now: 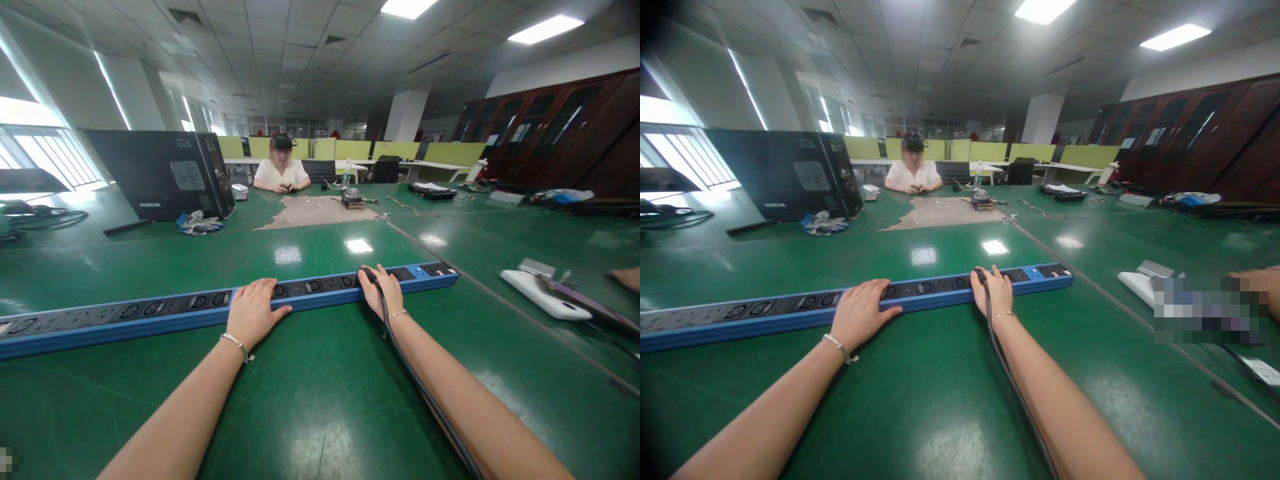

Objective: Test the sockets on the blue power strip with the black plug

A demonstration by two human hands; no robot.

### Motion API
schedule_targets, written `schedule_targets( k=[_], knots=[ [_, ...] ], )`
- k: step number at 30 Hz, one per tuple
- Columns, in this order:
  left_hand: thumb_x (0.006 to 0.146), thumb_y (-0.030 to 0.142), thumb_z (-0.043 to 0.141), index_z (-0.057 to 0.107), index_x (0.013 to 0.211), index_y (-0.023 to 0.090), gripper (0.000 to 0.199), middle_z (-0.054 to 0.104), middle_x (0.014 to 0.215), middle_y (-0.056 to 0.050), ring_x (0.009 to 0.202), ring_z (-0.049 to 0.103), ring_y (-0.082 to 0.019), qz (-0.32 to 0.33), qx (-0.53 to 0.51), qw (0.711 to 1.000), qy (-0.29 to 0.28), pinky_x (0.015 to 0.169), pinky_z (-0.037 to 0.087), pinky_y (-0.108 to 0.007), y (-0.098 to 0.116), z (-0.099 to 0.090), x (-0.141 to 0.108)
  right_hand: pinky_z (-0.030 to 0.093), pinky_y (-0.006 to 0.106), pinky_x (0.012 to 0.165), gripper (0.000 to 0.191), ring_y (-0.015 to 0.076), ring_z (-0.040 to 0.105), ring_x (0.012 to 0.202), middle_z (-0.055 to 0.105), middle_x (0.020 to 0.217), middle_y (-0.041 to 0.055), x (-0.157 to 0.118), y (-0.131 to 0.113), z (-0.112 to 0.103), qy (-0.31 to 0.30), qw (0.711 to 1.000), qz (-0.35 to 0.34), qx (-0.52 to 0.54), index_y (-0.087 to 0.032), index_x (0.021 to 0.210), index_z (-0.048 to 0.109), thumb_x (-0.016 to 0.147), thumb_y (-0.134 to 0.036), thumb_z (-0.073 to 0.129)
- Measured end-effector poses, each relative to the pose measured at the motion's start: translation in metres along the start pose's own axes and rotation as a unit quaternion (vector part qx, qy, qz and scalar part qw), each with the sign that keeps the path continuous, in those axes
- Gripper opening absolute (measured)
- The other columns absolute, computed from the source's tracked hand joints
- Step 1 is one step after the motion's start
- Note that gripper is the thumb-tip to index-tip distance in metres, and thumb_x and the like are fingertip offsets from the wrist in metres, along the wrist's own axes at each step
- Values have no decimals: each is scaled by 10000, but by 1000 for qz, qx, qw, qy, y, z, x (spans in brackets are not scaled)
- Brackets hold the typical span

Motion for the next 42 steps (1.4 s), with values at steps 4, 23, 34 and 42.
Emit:
schedule_targets(
  k=[4,23,34,42],
  knots=[
    [772,526,516,494,1204,155,570,570,1214,-130,1141,494,-272,0,-4,1000,1,953,345,-416,0,0,0,279,434,1021,380,235,426,1232,596,1198,93,-11,0,-1,53,998,-16,-25,-220,1137,609,854,-402,432],
    [759,473,548,500,1192,182,524,575,1215,-110,1147,487,-262,-11,-24,1000,-11,968,336,-411,0,-1,0,438,331,876,472,202,605,958,673,1028,81,-13,-15,-10,82,950,18,301,-165,1065,619,809,-513,428],
    [744,464,571,506,1180,162,534,582,1199,-112,1135,490,-263,-14,-34,999,-6,966,336,-403,0,-2,0,424,311,839,345,189,620,879,699,889,36,-32,-120,36,-87,975,-13,203,-223,874,662,859,-432,389],
    [743,465,568,507,1181,168,532,577,1204,-117,1135,490,-270,-15,-42,999,-7,964,333,-413,0,-3,1,368,357,913,371,214,582,1010,684,970,63,-33,-139,38,-112,990,-51,74,-238,894,668,889,-419,343]
  ],
)
Point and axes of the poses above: each hand's wrist, its own x-axis towards the middle knuckle, its own z-axis out of the palm, y = z × x, the point moved 6 cm from there along x, towards the middle knuckle
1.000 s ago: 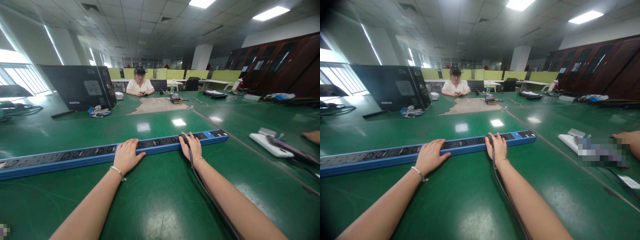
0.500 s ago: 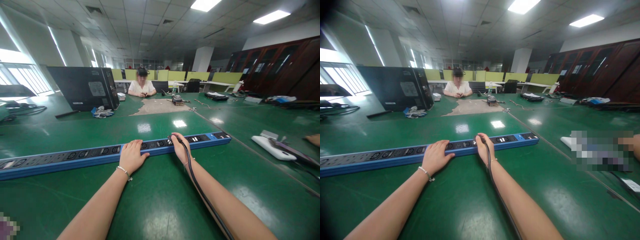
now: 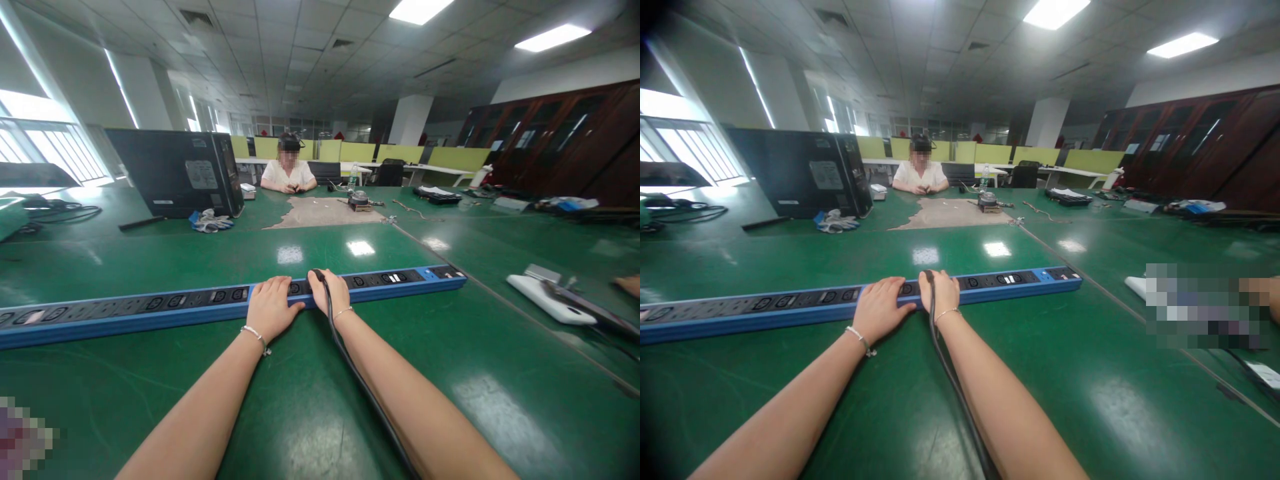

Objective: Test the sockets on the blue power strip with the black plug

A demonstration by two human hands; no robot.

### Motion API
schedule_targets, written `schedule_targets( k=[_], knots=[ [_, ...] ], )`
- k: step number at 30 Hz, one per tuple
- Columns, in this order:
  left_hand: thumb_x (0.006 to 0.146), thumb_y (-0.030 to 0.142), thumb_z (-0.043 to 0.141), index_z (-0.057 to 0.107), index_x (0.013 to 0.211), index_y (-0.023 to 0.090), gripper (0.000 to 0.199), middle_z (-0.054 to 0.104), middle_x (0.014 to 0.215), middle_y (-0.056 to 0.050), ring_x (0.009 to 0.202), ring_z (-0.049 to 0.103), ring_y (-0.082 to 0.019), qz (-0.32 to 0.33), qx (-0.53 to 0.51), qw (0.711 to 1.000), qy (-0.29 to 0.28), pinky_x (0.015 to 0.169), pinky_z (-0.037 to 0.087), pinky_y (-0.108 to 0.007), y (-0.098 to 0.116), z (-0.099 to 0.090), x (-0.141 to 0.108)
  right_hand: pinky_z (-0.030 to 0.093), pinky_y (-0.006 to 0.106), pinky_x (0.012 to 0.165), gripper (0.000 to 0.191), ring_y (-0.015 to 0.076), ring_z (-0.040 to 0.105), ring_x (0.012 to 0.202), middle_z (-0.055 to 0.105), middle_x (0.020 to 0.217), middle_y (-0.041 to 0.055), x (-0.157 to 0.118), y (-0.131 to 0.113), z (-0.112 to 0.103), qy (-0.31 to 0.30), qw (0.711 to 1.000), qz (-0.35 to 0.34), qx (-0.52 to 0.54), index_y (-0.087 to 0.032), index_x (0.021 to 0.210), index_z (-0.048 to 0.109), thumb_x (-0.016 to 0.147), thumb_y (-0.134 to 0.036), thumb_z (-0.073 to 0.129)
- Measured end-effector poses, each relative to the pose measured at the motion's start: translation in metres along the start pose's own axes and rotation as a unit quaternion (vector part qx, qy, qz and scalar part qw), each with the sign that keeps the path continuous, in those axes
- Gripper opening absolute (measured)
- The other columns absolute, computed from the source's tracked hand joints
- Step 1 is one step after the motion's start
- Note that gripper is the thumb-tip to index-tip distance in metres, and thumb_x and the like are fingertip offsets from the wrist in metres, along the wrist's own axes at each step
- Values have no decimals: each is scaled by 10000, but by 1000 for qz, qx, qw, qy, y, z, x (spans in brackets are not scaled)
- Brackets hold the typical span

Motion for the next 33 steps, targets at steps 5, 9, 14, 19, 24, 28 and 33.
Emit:
schedule_targets(
  k=[5,9,14,19,24,28,33],
  knots=[
    [740,458,572,512,1180,176,526,578,1209,-111,1143,487,-268,-5,-4,1000,1,970,332,-409,-1,1,0,308,411,975,383,241,530,1106,688,963,92,-6,-8,7,30,999,-1,-43,-209,958,663,891,-399,337],
    [748,444,562,510,1190,175,520,578,1211,-117,1147,489,-271,-5,0,1000,4,973,332,-414,-1,2,-1,254,439,1015,427,242,493,1155,669,1032,118,-15,-5,17,79,995,14,-52,-176,1096,617,893,-412,325],
    [779,374,523,394,1307,155,586,547,1257,-123,1182,468,-249,12,-11,1000,17,981,341,-389,5,-2,-1,198,449,1050,441,244,412,1234,625,1147,100,-28,0,21,94,995,-16,-38,-179,1194,553,898,-411,322],
    [823,278,443,394,1316,261,495,528,1299,-45,1222,437,-207,62,-41,997,13,1033,293,-408,21,-5,-2,201,433,1071,506,221,362,1273,500,1316,89,-36,5,16,21,994,-104,-18,-171,1322,411,851,-355,434],
    [827,238,452,477,1237,300,415,565,1261,-6,1178,481,-184,45,-63,997,-5,1024,317,-411,23,-3,2,233,404,1076,523,201,368,1272,486,1332,70,-38,16,7,-36,986,-166,-4,-175,1323,421,809,-268,445],
    [826,218,457,496,1209,298,393,583,1236,8,1128,520,-162,26,-79,996,-5,1011,338,-382,24,-2,5,241,390,1078,555,190,380,1264,496,1324,55,-37,22,4,-44,981,-191,-12,-169,1316,434,761,-185,435],
    [810,244,496,516,1176,274,368,612,1187,1,1065,557,-164,11,-96,995,-8,944,399,-330,28,-2,10,241,386,1077,575,191,368,1271,483,1337,35,-37,24,5,-29,978,-203,-32,-182,1315,439,743,-133,412]
  ],
)
Point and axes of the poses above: each hand's wrist, its own x-axis towards the middle knuckle, its own z-axis out of the palm, y = z × x, the point moved 6 cm from there along x, towards the middle knuckle
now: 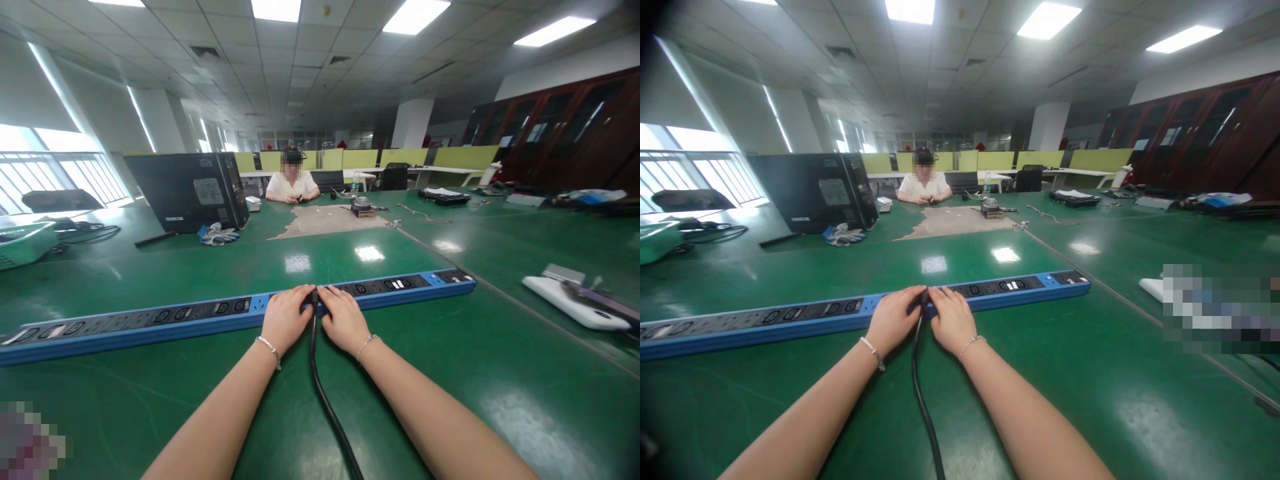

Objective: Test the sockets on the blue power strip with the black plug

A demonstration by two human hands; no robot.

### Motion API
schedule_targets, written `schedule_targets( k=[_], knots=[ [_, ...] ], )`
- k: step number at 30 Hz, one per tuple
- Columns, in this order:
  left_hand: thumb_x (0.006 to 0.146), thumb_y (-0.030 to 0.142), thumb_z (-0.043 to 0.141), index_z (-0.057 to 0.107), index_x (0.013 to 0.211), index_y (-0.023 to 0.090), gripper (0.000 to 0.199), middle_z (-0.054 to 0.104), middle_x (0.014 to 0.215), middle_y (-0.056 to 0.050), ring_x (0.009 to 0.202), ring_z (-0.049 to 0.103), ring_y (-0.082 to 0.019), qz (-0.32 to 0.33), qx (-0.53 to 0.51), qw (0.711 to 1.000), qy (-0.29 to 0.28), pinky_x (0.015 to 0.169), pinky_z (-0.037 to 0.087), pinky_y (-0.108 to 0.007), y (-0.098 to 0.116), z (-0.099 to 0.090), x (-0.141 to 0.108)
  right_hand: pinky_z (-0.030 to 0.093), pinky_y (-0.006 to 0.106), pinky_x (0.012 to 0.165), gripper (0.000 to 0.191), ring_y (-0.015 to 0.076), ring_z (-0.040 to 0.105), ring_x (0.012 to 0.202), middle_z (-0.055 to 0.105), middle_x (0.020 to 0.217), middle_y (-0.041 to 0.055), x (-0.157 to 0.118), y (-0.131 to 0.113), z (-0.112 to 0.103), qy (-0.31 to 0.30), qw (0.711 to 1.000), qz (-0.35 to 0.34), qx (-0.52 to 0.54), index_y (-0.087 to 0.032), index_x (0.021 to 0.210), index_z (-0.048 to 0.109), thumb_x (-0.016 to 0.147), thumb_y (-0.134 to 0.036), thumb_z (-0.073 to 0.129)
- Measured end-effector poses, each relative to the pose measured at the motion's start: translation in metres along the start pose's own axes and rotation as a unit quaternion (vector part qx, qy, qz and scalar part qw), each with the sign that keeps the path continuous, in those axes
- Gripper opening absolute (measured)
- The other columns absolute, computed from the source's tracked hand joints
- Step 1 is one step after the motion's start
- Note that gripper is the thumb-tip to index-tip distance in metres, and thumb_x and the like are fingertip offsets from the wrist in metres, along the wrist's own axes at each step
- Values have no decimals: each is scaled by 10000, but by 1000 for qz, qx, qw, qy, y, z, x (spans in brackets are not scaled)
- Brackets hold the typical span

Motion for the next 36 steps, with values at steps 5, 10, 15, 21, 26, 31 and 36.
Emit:
schedule_targets(
  k=[5,10,15,21,26,31,36],
  knots=[
    [821,312,514,536,1094,249,280,645,1077,-19,991,575,-184,-24,8,1000,1,861,428,-324,8,0,7,240,394,1074,564,189,357,1276,468,1350,23,0,3,0,7,1000,-1,-7,-201,1316,438,756,-135,410],
    [860,284,448,522,1070,256,224,639,1029,-32,929,570,-203,-32,31,999,10,786,427,-348,9,10,11,224,378,1075,551,184,372,1261,484,1337,16,0,3,2,24,1000,2,-11,-201,1298,459,753,-134,409],
    [854,343,464,502,1033,197,235,623,948,-67,871,575,-193,-74,-83,981,160,783,443,-327,0,-1,15,211,365,1074,572,191,384,1248,509,1310,57,0,2,3,48,999,6,-15,-143,1307,439,735,-128,435],
    [822,412,498,515,1054,196,318,619,956,-63,856,580,-196,-94,-115,962,231,785,459,-327,-19,-31,19,211,369,1075,508,188,375,1255,500,1321,39,0,4,5,43,999,-5,-19,-168,1235,513,735,-124,435],
    [799,448,497,542,1090,206,381,652,939,-54,844,609,-206,-156,-83,970,167,770,471,-325,-77,-53,0,211,362,1077,503,183,381,1249,505,1317,31,0,3,5,48,999,-5,-19,-171,1222,524,727,-133,442],
    [775,450,497,565,1069,196,394,670,969,-65,867,626,-212,-164,-66,983,58,794,477,-328,-108,-60,-18,207,372,1079,502,186,380,1250,504,1318,32,1,4,6,49,999,-1,-20,-171,1218,529,726,-131,438],
    [794,456,454,557,1098,212,403,692,943,-46,882,639,-207,-127,-60,990,4,803,487,-312,-102,-53,-17,203,370,1081,508,181,380,1251,504,1318,27,1,4,6,53,998,-2,-19,-178,1216,532,719,-127,438]
  ],
)
Point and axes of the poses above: each hand's wrist, its own x-axis towards the middle knuckle, its own z-axis out of the palm, y = z × x, the point moved 6 cm from there along x, towards the middle knuckle
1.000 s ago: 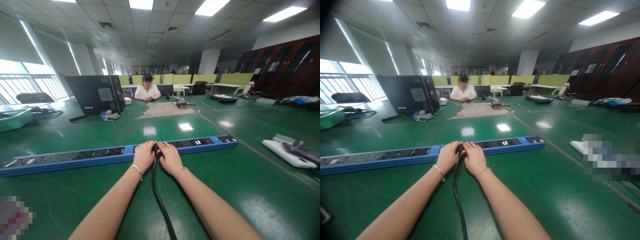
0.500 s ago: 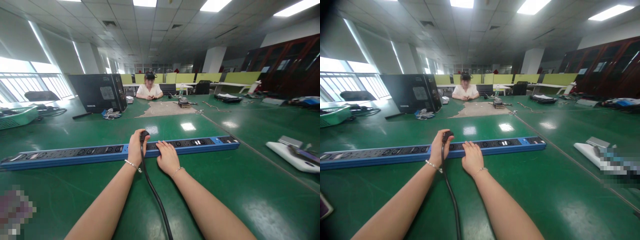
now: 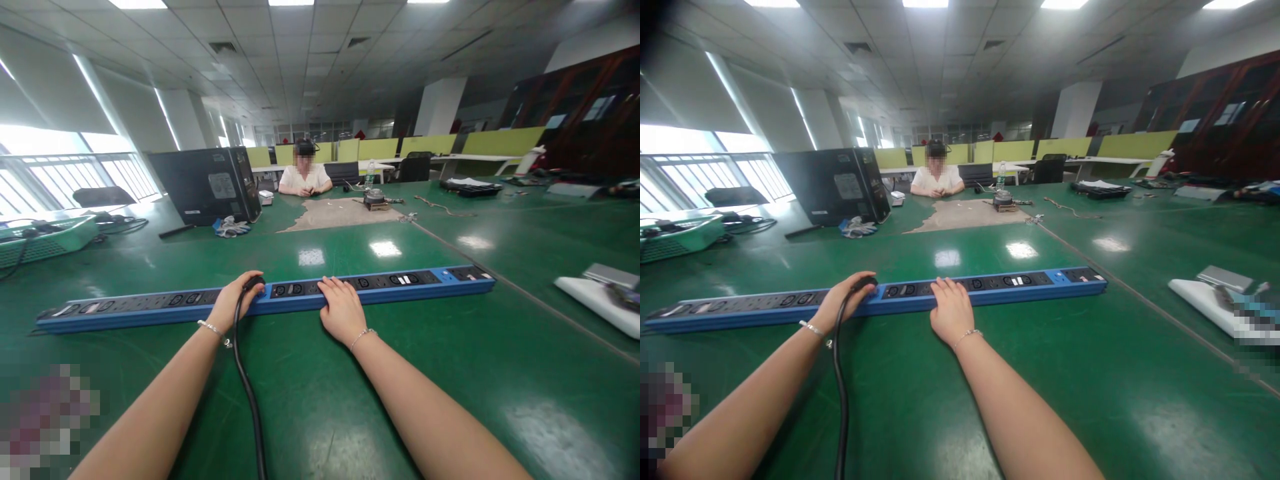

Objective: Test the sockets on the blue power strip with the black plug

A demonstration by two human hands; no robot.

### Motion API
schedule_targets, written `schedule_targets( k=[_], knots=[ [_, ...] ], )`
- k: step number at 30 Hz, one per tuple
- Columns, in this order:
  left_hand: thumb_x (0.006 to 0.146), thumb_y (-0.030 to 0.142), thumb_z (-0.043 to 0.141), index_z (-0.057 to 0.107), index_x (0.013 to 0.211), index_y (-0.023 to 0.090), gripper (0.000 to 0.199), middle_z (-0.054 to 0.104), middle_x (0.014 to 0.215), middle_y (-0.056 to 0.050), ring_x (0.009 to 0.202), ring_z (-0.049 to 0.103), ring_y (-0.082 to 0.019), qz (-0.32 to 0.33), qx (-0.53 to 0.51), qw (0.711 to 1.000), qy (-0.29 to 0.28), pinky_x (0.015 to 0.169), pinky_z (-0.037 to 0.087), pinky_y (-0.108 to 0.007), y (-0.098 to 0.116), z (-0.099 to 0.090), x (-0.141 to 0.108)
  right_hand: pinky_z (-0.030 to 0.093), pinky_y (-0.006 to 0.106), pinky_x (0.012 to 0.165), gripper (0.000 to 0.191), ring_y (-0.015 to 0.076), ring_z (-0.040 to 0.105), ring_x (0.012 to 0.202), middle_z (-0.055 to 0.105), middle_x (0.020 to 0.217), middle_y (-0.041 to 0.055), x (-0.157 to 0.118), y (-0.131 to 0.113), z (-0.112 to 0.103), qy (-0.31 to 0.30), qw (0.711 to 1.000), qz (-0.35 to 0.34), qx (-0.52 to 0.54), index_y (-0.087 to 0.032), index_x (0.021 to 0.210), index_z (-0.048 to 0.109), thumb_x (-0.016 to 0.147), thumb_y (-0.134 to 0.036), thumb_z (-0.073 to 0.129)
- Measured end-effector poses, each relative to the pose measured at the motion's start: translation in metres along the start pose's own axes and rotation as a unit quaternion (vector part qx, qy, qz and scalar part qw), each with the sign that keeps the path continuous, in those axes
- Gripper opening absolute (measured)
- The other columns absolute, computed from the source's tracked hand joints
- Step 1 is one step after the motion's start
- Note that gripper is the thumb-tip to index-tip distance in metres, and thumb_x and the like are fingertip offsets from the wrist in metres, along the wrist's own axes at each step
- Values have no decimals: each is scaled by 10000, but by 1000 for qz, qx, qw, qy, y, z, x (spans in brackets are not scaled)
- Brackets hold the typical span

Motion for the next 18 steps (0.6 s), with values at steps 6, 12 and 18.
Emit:
schedule_targets(
  k=[6,12,18],
  knots=[
    [805,452,444,557,1154,229,430,675,1050,-56,934,633,-220,33,59,997,-29,835,483,-322,7,1,5,209,374,1078,510,175,382,1248,507,1315,32,0,0,1,4,1000,-4,1,-188,1217,529,719,-122,444],
    [823,489,418,539,1180,230,458,667,1064,-60,930,634,-214,37,72,996,-41,836,483,-323,2,0,4,212,376,1076,505,174,386,1244,506,1315,27,1,0,1,7,1000,-4,5,-197,1216,529,724,-124,443],
    [840,465,405,532,1189,227,442,663,1072,-69,951,625,-221,25,102,993,-49,843,473,-333,2,4,3,205,373,1079,504,174,385,1247,507,1315,25,1,1,1,1,1000,0,8,-194,1213,533,724,-119,437]
  ],
)
Point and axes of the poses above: each hand's wrist, its own x-axis towards the middle knuckle, its own z-axis out of the palm, y = z × x, the point moved 6 cm from there along x, towards the middle knuckle
